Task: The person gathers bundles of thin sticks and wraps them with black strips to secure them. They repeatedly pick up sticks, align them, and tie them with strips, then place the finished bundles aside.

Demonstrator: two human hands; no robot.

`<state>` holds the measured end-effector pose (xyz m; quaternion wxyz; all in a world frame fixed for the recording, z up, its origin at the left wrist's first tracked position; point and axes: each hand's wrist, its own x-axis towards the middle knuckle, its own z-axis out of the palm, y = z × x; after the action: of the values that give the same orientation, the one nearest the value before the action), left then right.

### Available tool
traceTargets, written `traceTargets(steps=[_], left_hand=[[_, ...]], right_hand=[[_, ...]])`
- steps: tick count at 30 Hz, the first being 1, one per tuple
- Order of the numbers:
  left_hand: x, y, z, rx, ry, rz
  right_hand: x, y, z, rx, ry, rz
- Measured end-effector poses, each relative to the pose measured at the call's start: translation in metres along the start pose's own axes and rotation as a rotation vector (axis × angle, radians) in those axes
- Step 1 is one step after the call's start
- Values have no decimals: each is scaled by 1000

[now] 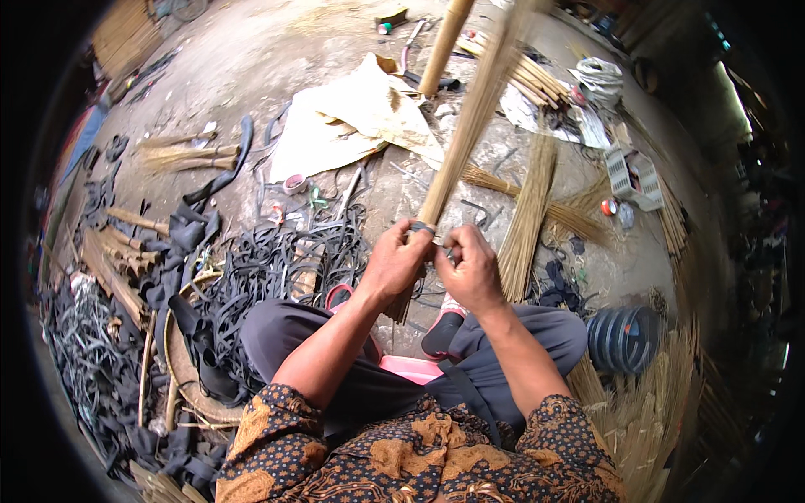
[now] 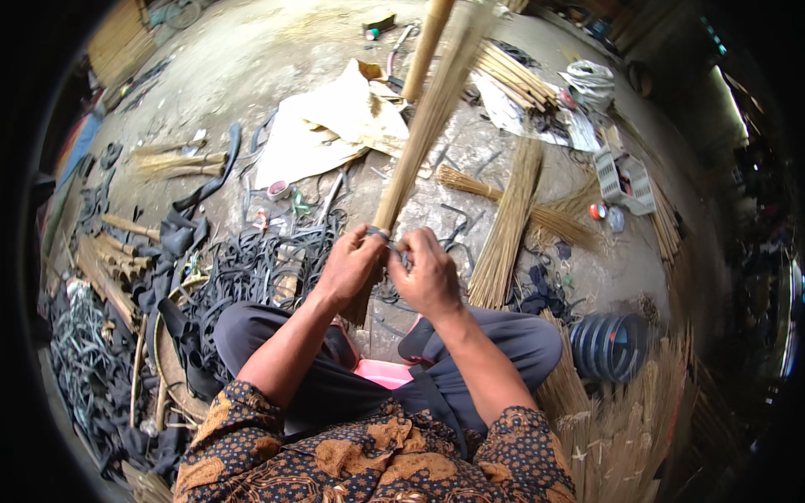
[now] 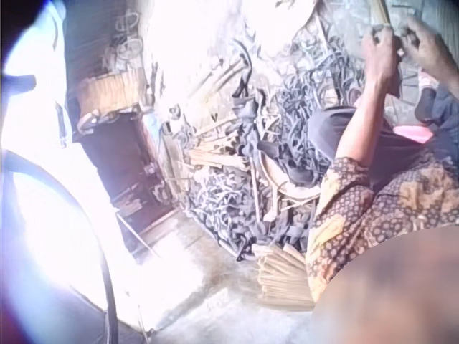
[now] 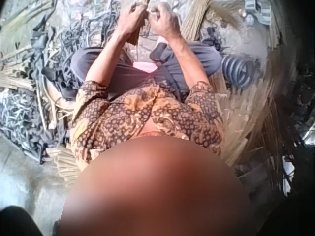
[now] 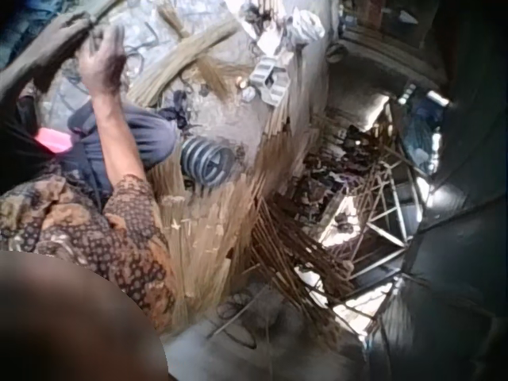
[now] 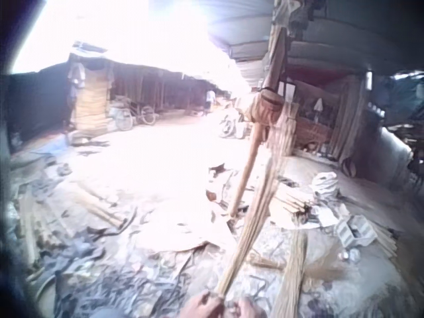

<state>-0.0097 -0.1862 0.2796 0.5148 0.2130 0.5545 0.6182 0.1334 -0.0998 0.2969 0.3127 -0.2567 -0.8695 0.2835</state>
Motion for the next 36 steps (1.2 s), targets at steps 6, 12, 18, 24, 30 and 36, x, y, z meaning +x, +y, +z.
traceTargets(steps=[6,12,18,24,30,36], left_hand=[[4,-5,1,-53,55,60],[-1,-13,-2,141,60,40],[0,-21,9,10,69,295],[16,20,4,-143,68,312],[-2,40,-3,-432,-403,78],[-3,64,13,-158,-130,253]], right_hand=[[5,-9,19,-94,147,-70],[11,6,12,-226,104,-109],[-12,20,5,606,-245,391],[-46,-7,39,300,-245,440],[-57,3,19,1189,-853,628],[-68,54,29,742,-1008,494]])
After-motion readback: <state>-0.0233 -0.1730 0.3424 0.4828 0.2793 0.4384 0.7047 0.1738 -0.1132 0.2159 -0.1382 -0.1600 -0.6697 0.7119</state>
